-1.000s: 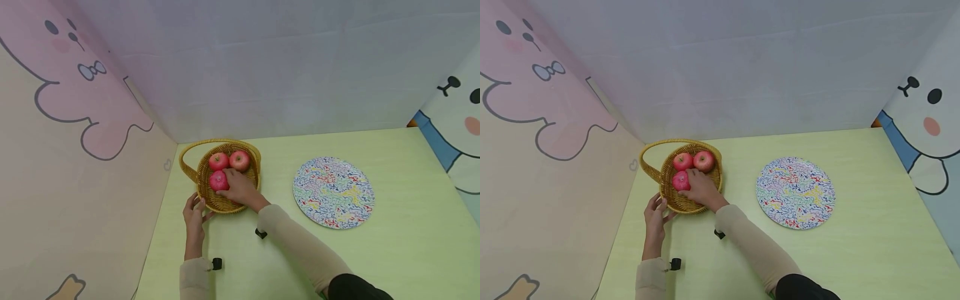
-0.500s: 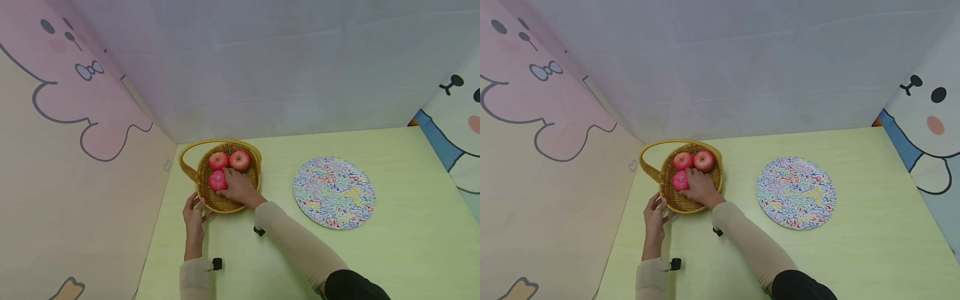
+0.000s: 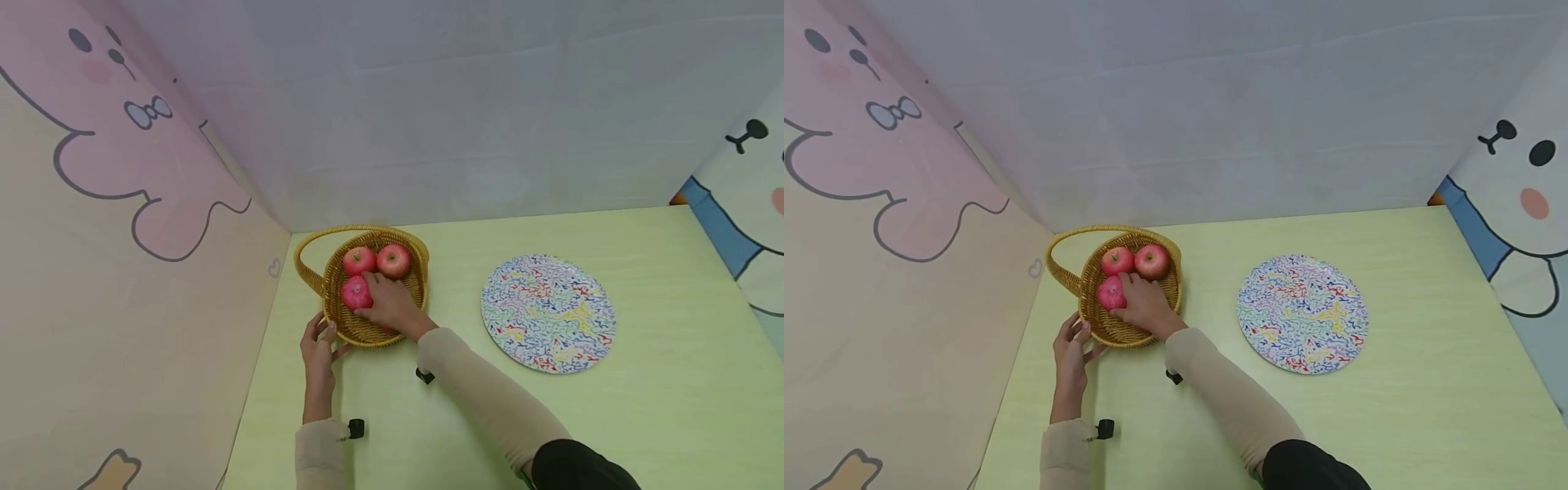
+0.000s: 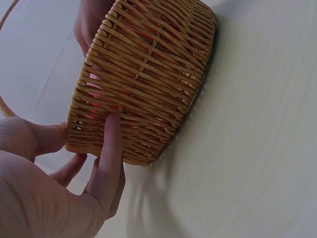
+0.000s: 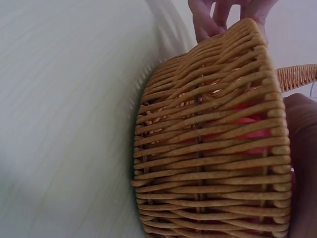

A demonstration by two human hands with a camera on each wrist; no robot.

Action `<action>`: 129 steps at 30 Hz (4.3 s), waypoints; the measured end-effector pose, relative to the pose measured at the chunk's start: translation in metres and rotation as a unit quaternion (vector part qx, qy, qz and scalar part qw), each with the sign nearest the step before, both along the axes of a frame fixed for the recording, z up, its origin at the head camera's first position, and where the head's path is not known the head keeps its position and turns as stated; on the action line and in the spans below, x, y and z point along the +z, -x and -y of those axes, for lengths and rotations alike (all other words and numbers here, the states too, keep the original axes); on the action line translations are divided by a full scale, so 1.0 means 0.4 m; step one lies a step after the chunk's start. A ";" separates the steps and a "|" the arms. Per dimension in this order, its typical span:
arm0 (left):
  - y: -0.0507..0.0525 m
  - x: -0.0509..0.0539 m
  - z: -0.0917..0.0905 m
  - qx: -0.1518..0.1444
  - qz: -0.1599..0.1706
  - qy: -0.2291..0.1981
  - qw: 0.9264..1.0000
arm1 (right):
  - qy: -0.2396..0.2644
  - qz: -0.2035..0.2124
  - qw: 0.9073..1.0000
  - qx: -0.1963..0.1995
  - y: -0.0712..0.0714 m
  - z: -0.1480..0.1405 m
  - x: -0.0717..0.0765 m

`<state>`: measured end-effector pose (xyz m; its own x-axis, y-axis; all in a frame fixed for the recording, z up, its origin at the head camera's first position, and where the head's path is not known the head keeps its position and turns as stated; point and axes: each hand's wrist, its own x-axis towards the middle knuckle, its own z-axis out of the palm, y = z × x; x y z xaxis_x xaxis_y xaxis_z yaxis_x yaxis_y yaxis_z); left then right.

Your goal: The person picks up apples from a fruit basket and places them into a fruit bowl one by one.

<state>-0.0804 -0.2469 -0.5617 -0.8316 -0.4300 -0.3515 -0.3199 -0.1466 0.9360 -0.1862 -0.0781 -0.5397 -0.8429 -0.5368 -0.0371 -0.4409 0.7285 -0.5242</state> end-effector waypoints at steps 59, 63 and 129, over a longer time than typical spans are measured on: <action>-0.005 -0.010 -0.004 0.004 -0.001 -0.013 1.000 | 0.251 -0.038 0.967 -0.037 -0.166 -0.302 0.163; -0.007 -0.007 -0.006 0.005 0.001 -0.012 1.000 | 0.262 -0.052 0.963 -0.048 -0.177 -0.336 0.159; -0.024 -0.008 -0.005 -0.006 0.005 -0.001 1.000 | 0.149 -0.016 0.929 -0.337 -0.163 -0.798 -0.038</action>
<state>-0.0707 -0.2451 -0.5650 -0.8329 -0.4191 -0.3614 -0.3315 -0.1452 0.9322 -0.1210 0.2411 -0.5549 -0.9896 0.1315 0.0590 0.0447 0.6692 -0.7417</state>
